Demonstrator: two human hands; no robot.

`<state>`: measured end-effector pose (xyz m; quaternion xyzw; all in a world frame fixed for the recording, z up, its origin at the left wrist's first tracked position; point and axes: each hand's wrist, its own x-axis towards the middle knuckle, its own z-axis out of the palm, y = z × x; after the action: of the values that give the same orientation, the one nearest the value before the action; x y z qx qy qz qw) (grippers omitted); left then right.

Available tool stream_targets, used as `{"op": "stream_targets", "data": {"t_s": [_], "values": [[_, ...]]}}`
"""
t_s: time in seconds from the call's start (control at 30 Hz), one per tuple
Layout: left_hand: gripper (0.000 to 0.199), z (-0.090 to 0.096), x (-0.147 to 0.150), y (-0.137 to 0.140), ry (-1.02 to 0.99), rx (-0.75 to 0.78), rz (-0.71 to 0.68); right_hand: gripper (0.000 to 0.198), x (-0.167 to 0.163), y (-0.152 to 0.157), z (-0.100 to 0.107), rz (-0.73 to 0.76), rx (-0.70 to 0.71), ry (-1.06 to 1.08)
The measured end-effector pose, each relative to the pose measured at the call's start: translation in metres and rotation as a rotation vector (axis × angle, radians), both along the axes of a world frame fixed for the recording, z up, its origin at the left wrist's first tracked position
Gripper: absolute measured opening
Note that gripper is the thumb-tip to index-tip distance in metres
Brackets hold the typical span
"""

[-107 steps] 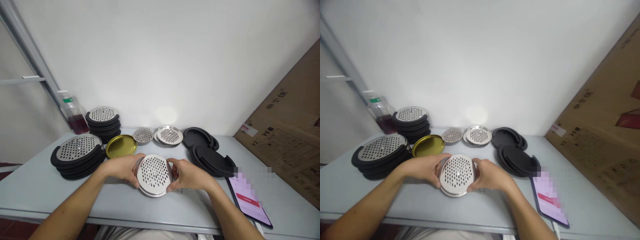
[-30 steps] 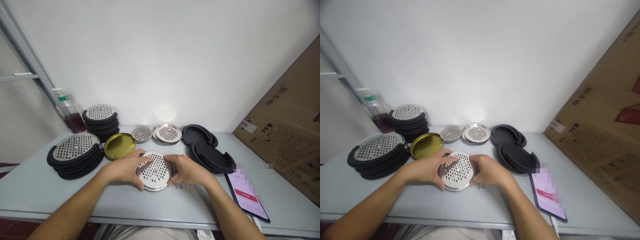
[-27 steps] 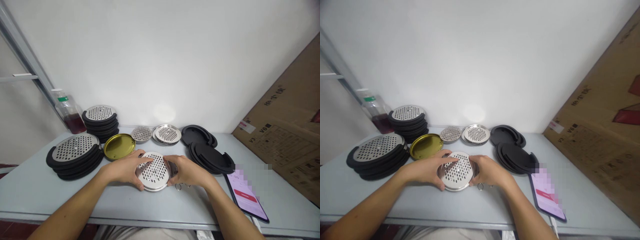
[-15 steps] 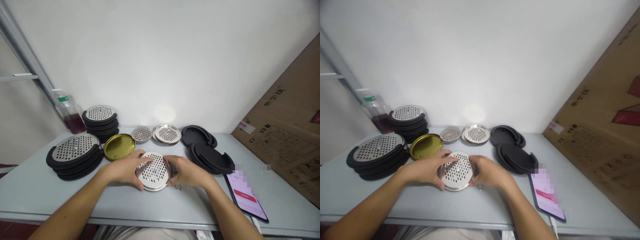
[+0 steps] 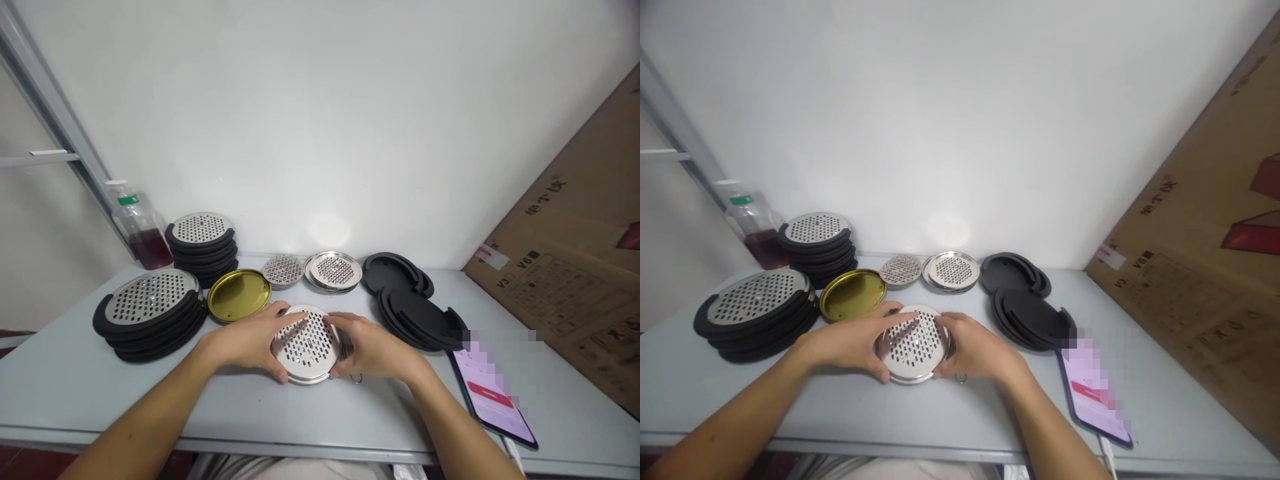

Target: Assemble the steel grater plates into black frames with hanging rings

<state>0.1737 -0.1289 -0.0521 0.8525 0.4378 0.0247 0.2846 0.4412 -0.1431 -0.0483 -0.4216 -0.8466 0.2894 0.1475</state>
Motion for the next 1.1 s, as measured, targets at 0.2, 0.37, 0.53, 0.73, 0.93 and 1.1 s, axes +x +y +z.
{"op": "stream_targets", "data": {"t_s": [0.2,0.37,0.53,0.73,0.93,1.1], "values": [[0.097,0.0,0.0,0.0,0.022,0.001,-0.004,0.064,0.0,0.001,-0.002,0.002,-0.008,0.001],[0.098,0.002,0.001,-0.001,0.029,-0.005,0.001,0.079,0.004,-0.003,0.001,-0.048,-0.005,-0.048],[0.098,0.003,0.002,-0.002,0.025,-0.01,0.008,0.065,0.014,-0.016,0.007,-0.203,0.119,-0.066],[0.089,0.003,0.0,-0.001,0.04,-0.031,-0.01,0.038,0.039,-0.025,-0.003,-0.502,0.329,-0.229],[0.086,0.005,0.001,-0.003,0.035,-0.024,0.006,0.033,0.068,-0.027,-0.014,-0.812,0.461,-0.599],[0.089,0.005,0.002,-0.003,0.04,-0.014,0.016,0.03,0.074,-0.024,-0.011,-0.786,0.386,-0.693]]}}
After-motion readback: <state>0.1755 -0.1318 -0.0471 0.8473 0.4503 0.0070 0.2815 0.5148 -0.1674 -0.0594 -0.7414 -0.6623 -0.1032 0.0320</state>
